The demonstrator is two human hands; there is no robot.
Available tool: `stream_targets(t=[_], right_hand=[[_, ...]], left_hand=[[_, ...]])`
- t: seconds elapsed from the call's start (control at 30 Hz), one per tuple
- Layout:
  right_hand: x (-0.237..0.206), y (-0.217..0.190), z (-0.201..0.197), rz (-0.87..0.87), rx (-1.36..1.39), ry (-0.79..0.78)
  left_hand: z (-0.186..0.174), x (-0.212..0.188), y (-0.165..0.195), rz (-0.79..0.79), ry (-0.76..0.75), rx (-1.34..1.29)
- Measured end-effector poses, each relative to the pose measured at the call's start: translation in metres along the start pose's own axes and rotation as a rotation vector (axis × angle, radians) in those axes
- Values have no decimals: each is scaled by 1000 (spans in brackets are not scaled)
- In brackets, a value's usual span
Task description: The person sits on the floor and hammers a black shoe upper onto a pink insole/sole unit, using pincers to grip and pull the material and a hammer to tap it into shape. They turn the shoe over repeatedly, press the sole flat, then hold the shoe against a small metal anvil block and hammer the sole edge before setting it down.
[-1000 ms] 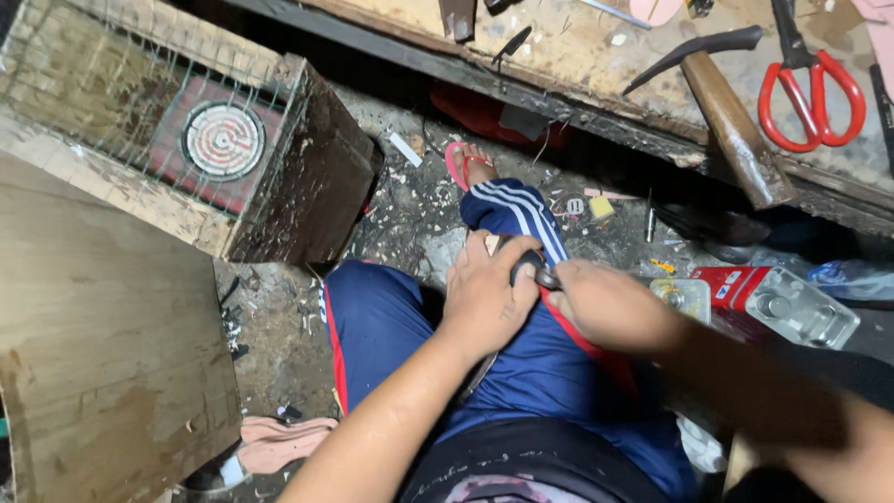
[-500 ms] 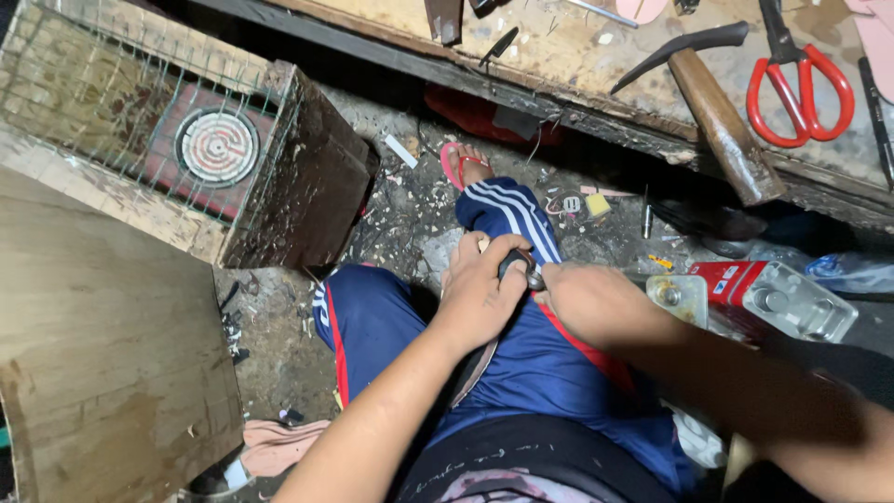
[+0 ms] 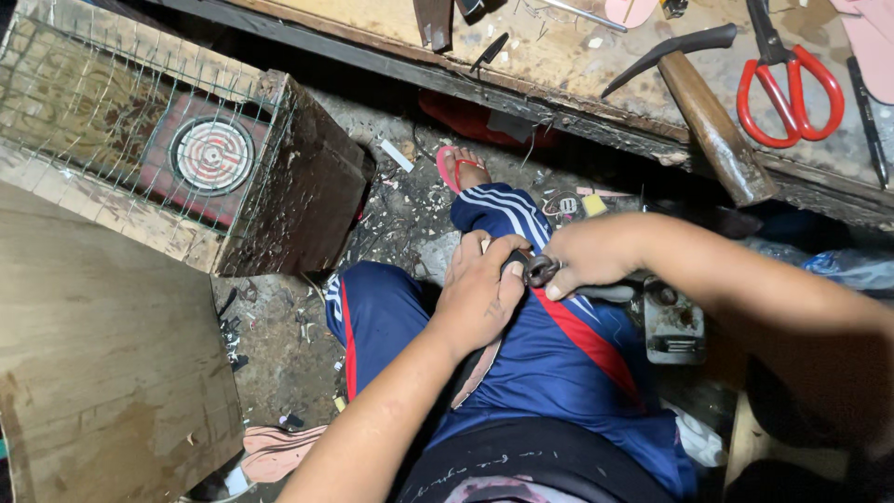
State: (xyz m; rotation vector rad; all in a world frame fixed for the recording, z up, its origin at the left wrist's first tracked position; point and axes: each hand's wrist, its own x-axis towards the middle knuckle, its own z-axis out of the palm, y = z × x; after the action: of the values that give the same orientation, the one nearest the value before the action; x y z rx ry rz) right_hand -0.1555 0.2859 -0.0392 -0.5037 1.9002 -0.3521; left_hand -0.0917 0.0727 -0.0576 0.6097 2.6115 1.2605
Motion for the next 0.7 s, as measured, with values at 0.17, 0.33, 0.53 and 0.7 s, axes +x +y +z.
stream_targets(t=[0.17, 0.33, 0.53, 0.7], right_hand=[[-17, -5, 7, -23, -10, 169], [-25, -15, 51, -47, -137, 486], [-11, -20, 57, 50, -223, 522], [-17, -9, 21, 17, 19, 278]], left_hand=[[1, 2, -1, -23, -13, 38], [-1, 6, -8, -40, -11, -95], [4, 17, -16, -42, -1, -146], [7, 10, -6, -30, 8, 9]])
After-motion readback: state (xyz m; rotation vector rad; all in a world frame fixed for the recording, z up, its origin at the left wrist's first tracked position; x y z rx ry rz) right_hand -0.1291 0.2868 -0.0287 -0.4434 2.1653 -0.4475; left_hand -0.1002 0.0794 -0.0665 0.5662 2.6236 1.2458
